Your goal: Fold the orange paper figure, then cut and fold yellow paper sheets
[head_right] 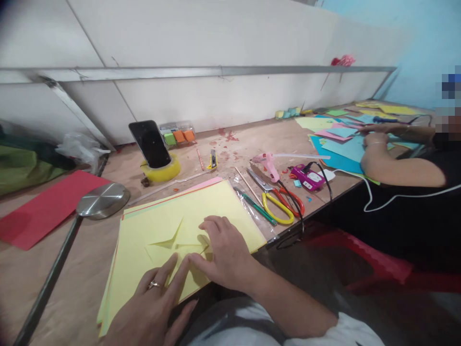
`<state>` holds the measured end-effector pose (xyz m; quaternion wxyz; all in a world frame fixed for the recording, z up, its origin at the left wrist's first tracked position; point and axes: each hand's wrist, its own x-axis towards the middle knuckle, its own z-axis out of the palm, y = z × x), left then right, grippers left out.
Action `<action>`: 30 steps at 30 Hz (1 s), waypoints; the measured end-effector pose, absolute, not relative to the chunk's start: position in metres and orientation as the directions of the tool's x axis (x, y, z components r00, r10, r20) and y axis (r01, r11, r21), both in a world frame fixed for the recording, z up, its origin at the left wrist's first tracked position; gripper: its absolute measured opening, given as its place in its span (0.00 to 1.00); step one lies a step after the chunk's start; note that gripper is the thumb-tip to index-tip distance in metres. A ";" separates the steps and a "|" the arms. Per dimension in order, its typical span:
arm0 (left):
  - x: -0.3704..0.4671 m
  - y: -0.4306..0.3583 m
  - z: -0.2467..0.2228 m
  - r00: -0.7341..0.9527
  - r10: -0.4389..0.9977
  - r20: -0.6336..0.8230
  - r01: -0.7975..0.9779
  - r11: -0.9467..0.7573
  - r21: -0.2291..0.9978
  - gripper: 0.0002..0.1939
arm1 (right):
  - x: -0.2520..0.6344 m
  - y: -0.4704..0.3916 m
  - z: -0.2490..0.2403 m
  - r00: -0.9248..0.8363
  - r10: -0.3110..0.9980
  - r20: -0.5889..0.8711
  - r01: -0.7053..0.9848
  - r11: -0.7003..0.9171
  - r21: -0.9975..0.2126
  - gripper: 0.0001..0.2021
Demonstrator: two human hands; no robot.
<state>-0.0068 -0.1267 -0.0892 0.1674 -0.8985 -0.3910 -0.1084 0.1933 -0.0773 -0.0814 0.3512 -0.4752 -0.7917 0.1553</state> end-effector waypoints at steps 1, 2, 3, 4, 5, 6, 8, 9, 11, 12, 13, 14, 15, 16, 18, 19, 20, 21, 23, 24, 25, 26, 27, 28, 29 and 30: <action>-0.007 -0.127 -0.088 0.665 0.673 0.325 0.744 -0.636 -0.205 0.27 | 0.194 -0.078 -0.080 -0.306 0.865 0.397 0.633 0.497 -0.594 0.18; -0.006 -0.127 -0.088 0.657 0.679 0.327 0.750 -0.632 -0.194 0.27 | 0.196 -0.078 -0.080 -0.315 0.868 0.383 0.625 0.494 -0.604 0.17; -0.006 -0.127 -0.087 0.655 0.680 0.331 0.752 -0.633 -0.187 0.27 | 0.197 -0.078 -0.079 -0.329 0.869 0.370 0.619 0.494 -0.610 0.17; -0.006 -0.126 -0.085 0.655 0.676 0.337 0.751 -0.635 -0.183 0.27 | 0.197 -0.078 -0.078 -0.343 0.867 0.361 0.613 0.498 -0.613 0.16; -0.006 -0.126 -0.084 0.657 0.672 0.342 0.748 -0.638 -0.183 0.27 | 0.198 -0.078 -0.078 -0.353 0.865 0.356 0.609 0.501 -0.615 0.16; -0.007 -0.126 -0.084 0.663 0.664 0.345 0.742 -0.645 -0.185 0.26 | 0.199 -0.077 -0.078 -0.360 0.864 0.352 0.607 0.504 -0.615 0.16; -0.008 -0.125 -0.083 0.672 0.653 0.349 0.732 -0.656 -0.185 0.26 | 0.199 -0.076 -0.078 -0.364 0.863 0.349 0.615 0.505 -0.606 0.17; -0.009 -0.125 -0.083 0.673 0.653 0.349 0.732 -0.657 -0.181 0.26 | 0.198 -0.076 -0.079 -0.362 0.864 0.350 0.623 0.503 -0.598 0.17; -0.010 -0.125 -0.085 0.673 0.656 0.340 0.730 -0.662 -0.169 0.26 | 0.197 -0.076 -0.079 -0.354 0.867 0.349 0.640 0.497 -0.586 0.17; -0.010 -0.126 -0.086 0.674 0.658 0.335 0.730 -0.664 -0.163 0.25 | 0.196 -0.076 -0.080 -0.350 0.869 0.349 0.645 0.494 -0.583 0.16; -0.010 -0.126 -0.087 0.675 0.659 0.331 0.728 -0.666 -0.159 0.25 | 0.196 -0.076 -0.080 -0.345 0.871 0.349 0.649 0.490 -0.582 0.16; -0.009 -0.126 -0.088 0.672 0.663 0.330 0.732 -0.663 -0.159 0.25 | 0.196 -0.076 -0.080 -0.342 0.873 0.348 0.652 0.487 -0.581 0.16; -0.008 -0.126 -0.089 0.666 0.667 0.333 0.737 -0.656 -0.160 0.25 | 0.196 -0.076 -0.080 -0.342 0.872 0.349 0.652 0.488 -0.580 0.16; -0.008 -0.127 -0.090 0.662 0.666 0.343 0.741 -0.652 -0.164 0.25 | 0.196 -0.076 -0.080 -0.344 0.871 0.351 0.651 0.491 -0.580 0.16; -0.007 -0.127 -0.092 0.655 0.663 0.364 0.746 -0.645 -0.168 0.25 | 0.196 -0.077 -0.079 -0.349 0.868 0.352 0.646 0.495 -0.581 0.17; -0.007 -0.127 -0.092 0.656 0.660 0.366 0.744 -0.647 -0.167 0.25 | 0.196 -0.077 -0.079 -0.349 0.868 0.353 0.646 0.496 -0.581 0.17; -0.007 -0.126 -0.091 0.660 0.657 0.364 0.740 -0.652 -0.164 0.25 | 0.196 -0.078 -0.079 -0.347 0.869 0.353 0.648 0.494 -0.580 0.17; -0.007 -0.126 -0.091 0.664 0.656 0.358 0.736 -0.657 -0.162 0.25 | 0.196 -0.078 -0.078 -0.345 0.871 0.351 0.651 0.491 -0.579 0.17; -0.007 -0.126 -0.089 0.663 0.667 0.341 0.740 -0.654 -0.159 0.25 | 0.195 -0.077 -0.078 -0.336 0.876 0.345 0.660 0.480 -0.578 0.18; -0.007 -0.126 -0.087 0.664 0.671 0.331 0.740 -0.654 -0.159 0.25 | 0.195 -0.077 -0.079 -0.327 0.881 0.342 0.664 0.471 -0.581 0.19; -0.008 -0.126 -0.086 0.661 0.677 0.324 0.743 -0.649 -0.160 0.25 | 0.194 -0.076 -0.079 -0.317 0.886 0.339 0.666 0.462 -0.586 0.19; -0.008 -0.126 -0.085 0.659 0.684 0.314 0.747 -0.645 -0.162 0.25 | 0.193 -0.076 -0.079 -0.306 0.890 0.337 0.666 0.454 -0.592 0.19; -0.007 -0.126 -0.085 0.655 0.691 0.304 0.751 -0.641 -0.161 0.26 | 0.193 -0.075 -0.080 -0.296 0.894 0.336 0.665 0.446 -0.599 0.19; -0.007 -0.126 -0.084 0.655 0.695 0.296 0.751 -0.640 -0.160 0.26 | 0.192 -0.075 -0.080 -0.286 0.898 0.335 0.664 0.438 -0.606 0.19; -0.006 -0.127 -0.084 0.653 0.699 0.292 0.753 -0.638 -0.157 0.26 | 0.191 -0.074 -0.080 -0.279 0.900 0.334 0.664 0.432 -0.611 0.18; -0.005 -0.128 -0.084 0.647 0.705 0.292 0.759 -0.632 -0.155 0.26 | 0.190 -0.074 -0.080 -0.276 0.902 0.332 0.665 0.428 -0.612 0.17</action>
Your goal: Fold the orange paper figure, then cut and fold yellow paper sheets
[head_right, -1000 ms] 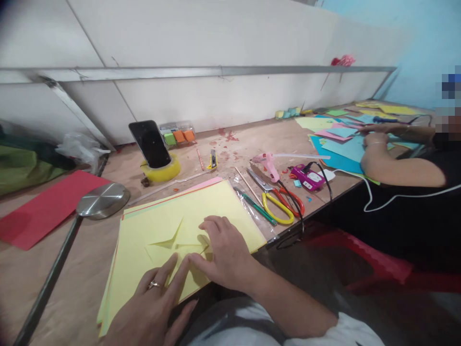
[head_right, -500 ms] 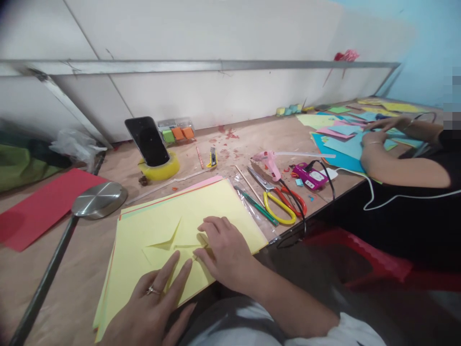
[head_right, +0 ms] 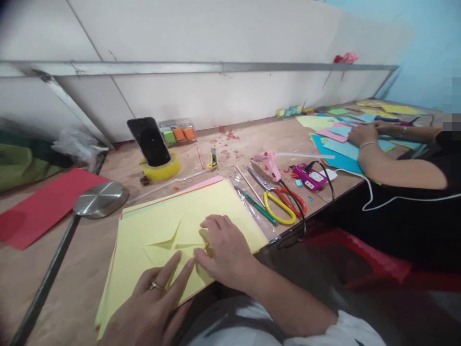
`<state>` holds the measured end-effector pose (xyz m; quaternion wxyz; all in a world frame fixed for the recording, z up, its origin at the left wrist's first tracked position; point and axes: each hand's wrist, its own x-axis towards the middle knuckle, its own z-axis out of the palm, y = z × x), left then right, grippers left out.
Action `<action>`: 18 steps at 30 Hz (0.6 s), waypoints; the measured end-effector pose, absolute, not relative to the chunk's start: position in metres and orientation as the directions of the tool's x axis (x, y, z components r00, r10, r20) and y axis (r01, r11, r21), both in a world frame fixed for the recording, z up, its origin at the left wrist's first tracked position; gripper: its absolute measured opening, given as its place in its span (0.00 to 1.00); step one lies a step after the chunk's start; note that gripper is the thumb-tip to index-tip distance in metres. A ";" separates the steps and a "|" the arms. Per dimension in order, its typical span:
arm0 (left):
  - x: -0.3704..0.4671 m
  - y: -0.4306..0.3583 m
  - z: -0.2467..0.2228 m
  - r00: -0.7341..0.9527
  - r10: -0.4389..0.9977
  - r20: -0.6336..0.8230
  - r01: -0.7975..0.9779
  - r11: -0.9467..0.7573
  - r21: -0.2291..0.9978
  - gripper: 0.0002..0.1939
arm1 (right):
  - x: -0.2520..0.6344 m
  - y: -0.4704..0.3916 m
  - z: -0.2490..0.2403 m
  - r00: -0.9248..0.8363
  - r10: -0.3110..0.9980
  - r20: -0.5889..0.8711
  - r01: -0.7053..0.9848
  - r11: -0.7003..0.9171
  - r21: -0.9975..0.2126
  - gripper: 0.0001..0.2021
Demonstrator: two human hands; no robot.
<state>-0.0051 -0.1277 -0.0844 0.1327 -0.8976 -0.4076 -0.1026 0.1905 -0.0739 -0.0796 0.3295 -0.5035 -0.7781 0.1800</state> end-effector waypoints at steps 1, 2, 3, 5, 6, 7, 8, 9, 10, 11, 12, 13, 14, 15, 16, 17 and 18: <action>-0.004 -0.129 -0.085 0.639 0.711 0.294 0.766 -0.625 -0.153 0.26 | 0.190 -0.074 -0.079 -0.276 0.904 0.328 0.668 0.426 -0.611 0.17; -0.002 -0.129 -0.085 0.631 0.717 0.296 0.773 -0.616 -0.154 0.25 | 0.190 -0.073 -0.079 -0.277 0.905 0.323 0.671 0.423 -0.609 0.17; 0.000 -0.130 -0.085 0.619 0.726 0.299 0.782 -0.603 -0.156 0.24 | 0.189 -0.073 -0.079 -0.282 0.905 0.319 0.675 0.423 -0.605 0.17; 0.003 -0.132 -0.086 0.599 0.740 0.305 0.799 -0.578 -0.166 0.23 | 0.190 -0.073 -0.078 -0.297 0.903 0.311 0.680 0.429 -0.595 0.17; 0.004 -0.132 -0.085 0.599 0.740 0.307 0.799 -0.577 -0.169 0.23 | 0.190 -0.073 -0.079 -0.304 0.901 0.309 0.681 0.432 -0.591 0.17; 0.005 -0.132 -0.085 0.600 0.739 0.307 0.798 -0.579 -0.167 0.23 | 0.191 -0.072 -0.079 -0.311 0.898 0.310 0.680 0.439 -0.588 0.17; 0.005 -0.132 -0.085 0.600 0.738 0.309 0.798 -0.580 -0.162 0.23 | 0.191 -0.072 -0.080 -0.318 0.894 0.315 0.677 0.446 -0.585 0.16; 0.005 -0.132 -0.085 0.598 0.738 0.313 0.799 -0.581 -0.155 0.23 | 0.192 -0.072 -0.081 -0.325 0.890 0.319 0.672 0.455 -0.585 0.16; 0.005 -0.132 -0.086 0.594 0.740 0.316 0.801 -0.581 -0.144 0.24 | 0.193 -0.072 -0.081 -0.331 0.886 0.324 0.665 0.463 -0.586 0.15; 0.004 -0.132 -0.086 0.588 0.742 0.320 0.804 -0.579 -0.135 0.24 | 0.194 -0.071 -0.082 -0.334 0.883 0.331 0.659 0.470 -0.587 0.15; 0.004 -0.132 -0.086 0.584 0.744 0.325 0.807 -0.577 -0.131 0.24 | 0.194 -0.071 -0.083 -0.336 0.880 0.336 0.654 0.475 -0.589 0.15; 0.004 -0.132 -0.087 0.582 0.743 0.329 0.808 -0.575 -0.130 0.24 | 0.195 -0.071 -0.084 -0.340 0.877 0.340 0.650 0.481 -0.589 0.15; 0.004 -0.132 -0.087 0.581 0.742 0.333 0.808 -0.575 -0.129 0.24 | 0.196 -0.071 -0.084 -0.347 0.872 0.345 0.647 0.489 -0.585 0.15; 0.004 -0.132 -0.087 0.580 0.742 0.336 0.808 -0.575 -0.127 0.24 | 0.197 -0.071 -0.084 -0.355 0.865 0.355 0.646 0.502 -0.576 0.15; 0.004 -0.132 -0.088 0.578 0.742 0.339 0.809 -0.574 -0.123 0.23 | 0.198 -0.072 -0.084 -0.364 0.856 0.368 0.645 0.517 -0.564 0.14; 0.004 -0.132 -0.088 0.573 0.744 0.342 0.812 -0.572 -0.117 0.23 | 0.199 -0.073 -0.084 -0.379 0.843 0.381 0.637 0.537 -0.553 0.14; 0.004 -0.132 -0.089 0.567 0.747 0.346 0.815 -0.569 -0.108 0.23 | 0.200 -0.074 -0.083 -0.395 0.828 0.399 0.622 0.560 -0.547 0.13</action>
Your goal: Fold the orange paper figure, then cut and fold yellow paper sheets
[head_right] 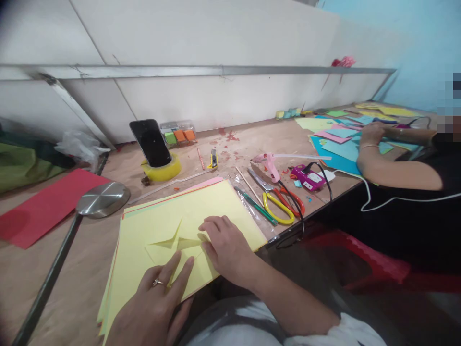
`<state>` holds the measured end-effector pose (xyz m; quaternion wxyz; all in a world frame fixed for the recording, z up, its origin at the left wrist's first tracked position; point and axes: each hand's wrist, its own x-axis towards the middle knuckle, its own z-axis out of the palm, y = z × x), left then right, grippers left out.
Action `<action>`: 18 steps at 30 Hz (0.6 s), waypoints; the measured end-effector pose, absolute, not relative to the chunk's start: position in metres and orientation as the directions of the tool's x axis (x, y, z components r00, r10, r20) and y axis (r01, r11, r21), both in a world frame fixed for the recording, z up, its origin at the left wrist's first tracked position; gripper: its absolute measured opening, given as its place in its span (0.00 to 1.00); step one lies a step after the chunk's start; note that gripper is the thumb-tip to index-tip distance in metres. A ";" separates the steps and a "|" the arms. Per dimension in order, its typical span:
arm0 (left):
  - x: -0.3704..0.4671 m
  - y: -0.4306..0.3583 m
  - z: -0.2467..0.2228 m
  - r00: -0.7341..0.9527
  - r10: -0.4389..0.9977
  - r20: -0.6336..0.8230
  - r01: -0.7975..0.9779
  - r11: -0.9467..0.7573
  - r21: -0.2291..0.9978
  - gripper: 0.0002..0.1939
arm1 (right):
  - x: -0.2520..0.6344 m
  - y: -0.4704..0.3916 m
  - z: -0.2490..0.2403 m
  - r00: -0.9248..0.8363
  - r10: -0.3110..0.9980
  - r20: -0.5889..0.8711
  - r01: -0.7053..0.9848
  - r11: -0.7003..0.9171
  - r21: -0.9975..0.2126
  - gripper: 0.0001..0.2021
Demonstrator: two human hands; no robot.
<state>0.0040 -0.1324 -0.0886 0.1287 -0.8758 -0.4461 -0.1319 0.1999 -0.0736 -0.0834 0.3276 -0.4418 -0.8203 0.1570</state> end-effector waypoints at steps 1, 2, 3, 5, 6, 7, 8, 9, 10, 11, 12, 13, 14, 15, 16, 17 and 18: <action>0.004 -0.132 -0.089 0.561 0.750 0.350 0.818 -0.566 -0.099 0.23 | 0.201 -0.075 -0.083 -0.407 0.810 0.423 0.600 0.586 -0.545 0.12; 0.004 -0.133 -0.089 0.557 0.752 0.353 0.820 -0.565 -0.092 0.24 | 0.203 -0.076 -0.083 -0.415 0.790 0.451 0.577 0.612 -0.541 0.12; 0.005 -0.133 -0.090 0.556 0.752 0.355 0.821 -0.564 -0.089 0.24 | 0.204 -0.077 -0.083 -0.423 0.767 0.482 0.560 0.640 -0.527 0.12; 0.004 -0.133 -0.090 0.556 0.752 0.353 0.821 -0.564 -0.093 0.25 | 0.207 -0.079 -0.084 -0.451 0.707 0.545 0.564 0.699 -0.440 0.12; 0.004 -0.133 -0.090 0.559 0.752 0.348 0.820 -0.564 -0.099 0.25 | 0.208 -0.079 -0.085 -0.473 0.669 0.573 0.580 0.726 -0.369 0.13; 0.004 -0.133 -0.090 0.563 0.752 0.343 0.819 -0.564 -0.107 0.25 | 0.209 -0.078 -0.085 -0.505 0.631 0.589 0.596 0.749 -0.291 0.14; 0.004 -0.132 -0.090 0.567 0.752 0.337 0.817 -0.565 -0.112 0.25 | 0.209 -0.077 -0.086 -0.538 0.599 0.594 0.606 0.764 -0.222 0.14; 0.004 -0.132 -0.090 0.571 0.751 0.333 0.815 -0.568 -0.116 0.25 | 0.210 -0.076 -0.086 -0.565 0.576 0.591 0.612 0.773 -0.167 0.14; 0.003 -0.132 -0.090 0.577 0.747 0.330 0.811 -0.573 -0.119 0.25 | 0.211 -0.075 -0.086 -0.583 0.564 0.585 0.618 0.775 -0.131 0.14; 0.003 -0.132 -0.090 0.583 0.743 0.329 0.806 -0.579 -0.123 0.25 | 0.213 -0.074 -0.085 -0.597 0.560 0.575 0.622 0.775 -0.109 0.14; 0.003 -0.131 -0.091 0.590 0.737 0.331 0.801 -0.584 -0.127 0.25 | 0.214 -0.073 -0.085 -0.610 0.560 0.561 0.624 0.776 -0.096 0.14; 0.002 -0.131 -0.091 0.596 0.731 0.333 0.797 -0.590 -0.131 0.24 | 0.216 -0.072 -0.084 -0.621 0.557 0.551 0.622 0.778 -0.087 0.14; 0.002 -0.131 -0.091 0.600 0.726 0.336 0.794 -0.593 -0.137 0.24 | 0.217 -0.072 -0.084 -0.633 0.554 0.541 0.617 0.783 -0.081 0.14; 0.002 -0.131 -0.091 0.603 0.722 0.340 0.792 -0.594 -0.143 0.23 | 0.219 -0.071 -0.083 -0.646 0.550 0.530 0.608 0.790 -0.079 0.14; 0.001 -0.131 -0.091 0.606 0.716 0.346 0.789 -0.596 -0.148 0.23 | 0.220 -0.071 -0.084 -0.655 0.547 0.521 0.600 0.796 -0.083 0.14; 0.000 -0.132 -0.092 0.607 0.711 0.355 0.788 -0.597 -0.152 0.22 | 0.222 -0.071 -0.084 -0.659 0.544 0.519 0.591 0.801 -0.090 0.14; 0.000 -0.132 -0.092 0.608 0.705 0.366 0.786 -0.598 -0.155 0.21 | 0.223 -0.071 -0.084 -0.656 0.544 0.523 0.586 0.804 -0.101 0.15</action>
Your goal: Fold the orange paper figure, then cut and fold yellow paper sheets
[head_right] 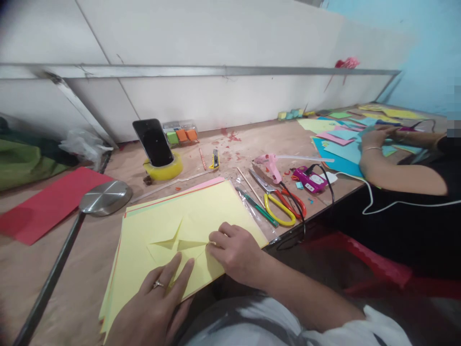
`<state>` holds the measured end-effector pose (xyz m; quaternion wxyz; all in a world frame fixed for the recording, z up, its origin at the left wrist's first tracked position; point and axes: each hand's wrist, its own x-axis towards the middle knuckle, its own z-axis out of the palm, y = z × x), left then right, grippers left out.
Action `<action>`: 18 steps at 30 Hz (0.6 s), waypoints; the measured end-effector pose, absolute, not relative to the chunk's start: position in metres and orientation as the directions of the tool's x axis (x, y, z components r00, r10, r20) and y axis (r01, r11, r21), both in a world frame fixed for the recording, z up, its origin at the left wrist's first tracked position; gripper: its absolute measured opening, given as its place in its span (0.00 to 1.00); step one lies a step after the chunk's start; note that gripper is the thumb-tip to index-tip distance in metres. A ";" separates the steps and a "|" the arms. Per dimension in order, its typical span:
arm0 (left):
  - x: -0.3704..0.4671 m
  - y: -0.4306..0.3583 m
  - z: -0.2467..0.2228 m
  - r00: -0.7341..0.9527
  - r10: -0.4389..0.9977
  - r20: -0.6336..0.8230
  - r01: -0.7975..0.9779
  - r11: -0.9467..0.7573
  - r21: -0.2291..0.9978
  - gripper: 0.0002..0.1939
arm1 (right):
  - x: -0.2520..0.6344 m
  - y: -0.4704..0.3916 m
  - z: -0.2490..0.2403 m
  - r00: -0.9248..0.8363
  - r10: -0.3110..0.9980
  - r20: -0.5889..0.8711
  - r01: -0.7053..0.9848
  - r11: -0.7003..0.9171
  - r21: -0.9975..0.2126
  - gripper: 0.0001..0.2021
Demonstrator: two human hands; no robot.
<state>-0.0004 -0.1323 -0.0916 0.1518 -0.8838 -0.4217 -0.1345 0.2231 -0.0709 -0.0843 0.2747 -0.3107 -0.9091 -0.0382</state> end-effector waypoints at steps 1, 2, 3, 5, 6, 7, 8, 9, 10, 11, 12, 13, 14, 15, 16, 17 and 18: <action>-0.001 -0.133 -0.091 0.615 0.692 0.377 0.779 -0.606 -0.160 0.20 | 0.224 -0.071 -0.085 -0.649 0.544 0.531 0.582 0.805 -0.113 0.15; -0.002 -0.133 -0.091 0.625 0.680 0.384 0.771 -0.614 -0.167 0.19 | 0.224 -0.071 -0.085 -0.641 0.544 0.541 0.580 0.805 -0.122 0.15; -0.003 -0.134 -0.090 0.635 0.671 0.384 0.763 -0.622 -0.176 0.19 | 0.223 -0.072 -0.085 -0.631 0.544 0.553 0.580 0.804 -0.131 0.14; -0.003 -0.134 -0.089 0.656 0.658 0.370 0.748 -0.634 -0.196 0.18 | 0.220 -0.074 -0.084 -0.629 0.533 0.566 0.569 0.812 -0.133 0.13; -0.003 -0.134 -0.088 0.660 0.657 0.364 0.745 -0.636 -0.203 0.19 | 0.218 -0.074 -0.083 -0.646 0.514 0.564 0.550 0.826 -0.123 0.13; -0.003 -0.134 -0.087 0.659 0.659 0.363 0.746 -0.633 -0.205 0.19 | 0.215 -0.075 -0.082 -0.675 0.487 0.554 0.524 0.845 -0.104 0.12; -0.003 -0.134 -0.087 0.655 0.663 0.364 0.750 -0.628 -0.205 0.18 | 0.212 -0.075 -0.080 -0.709 0.459 0.535 0.496 0.864 -0.083 0.11; -0.004 -0.135 -0.087 0.655 0.659 0.370 0.750 -0.629 -0.207 0.18 | 0.210 -0.075 -0.079 -0.742 0.436 0.509 0.474 0.879 -0.063 0.10; -0.005 -0.135 -0.087 0.657 0.653 0.376 0.747 -0.631 -0.210 0.17 | 0.209 -0.075 -0.078 -0.768 0.426 0.479 0.462 0.886 -0.047 0.09; -0.007 -0.137 -0.088 0.661 0.646 0.381 0.743 -0.634 -0.215 0.17 | 0.210 -0.073 -0.077 -0.783 0.427 0.452 0.460 0.887 -0.040 0.08; -0.009 -0.138 -0.089 0.669 0.638 0.381 0.736 -0.639 -0.221 0.16 | 0.211 -0.072 -0.076 -0.790 0.437 0.429 0.466 0.884 -0.042 0.07; -0.012 -0.140 -0.090 0.678 0.629 0.381 0.728 -0.646 -0.229 0.16 | 0.212 -0.071 -0.075 -0.794 0.450 0.410 0.473 0.880 -0.050 0.07; -0.015 -0.141 -0.091 0.684 0.622 0.380 0.723 -0.650 -0.236 0.16 | 0.215 -0.069 -0.074 -0.794 0.460 0.397 0.476 0.877 -0.064 0.08; -0.018 -0.143 -0.091 0.688 0.619 0.379 0.720 -0.651 -0.242 0.15 | 0.217 -0.069 -0.073 -0.791 0.475 0.386 0.480 0.873 -0.091 0.08; -0.021 -0.145 -0.092 0.689 0.619 0.378 0.719 -0.651 -0.245 0.15 | 0.219 -0.068 -0.071 -0.781 0.497 0.379 0.485 0.864 -0.134 0.09; -0.022 -0.146 -0.092 0.690 0.616 0.379 0.717 -0.652 -0.245 0.15 | 0.220 -0.069 -0.069 -0.765 0.529 0.367 0.493 0.848 -0.196 0.10; -0.023 -0.147 -0.091 0.688 0.615 0.385 0.718 -0.653 -0.240 0.15 | 0.219 -0.070 -0.066 -0.742 0.576 0.344 0.509 0.817 -0.271 0.10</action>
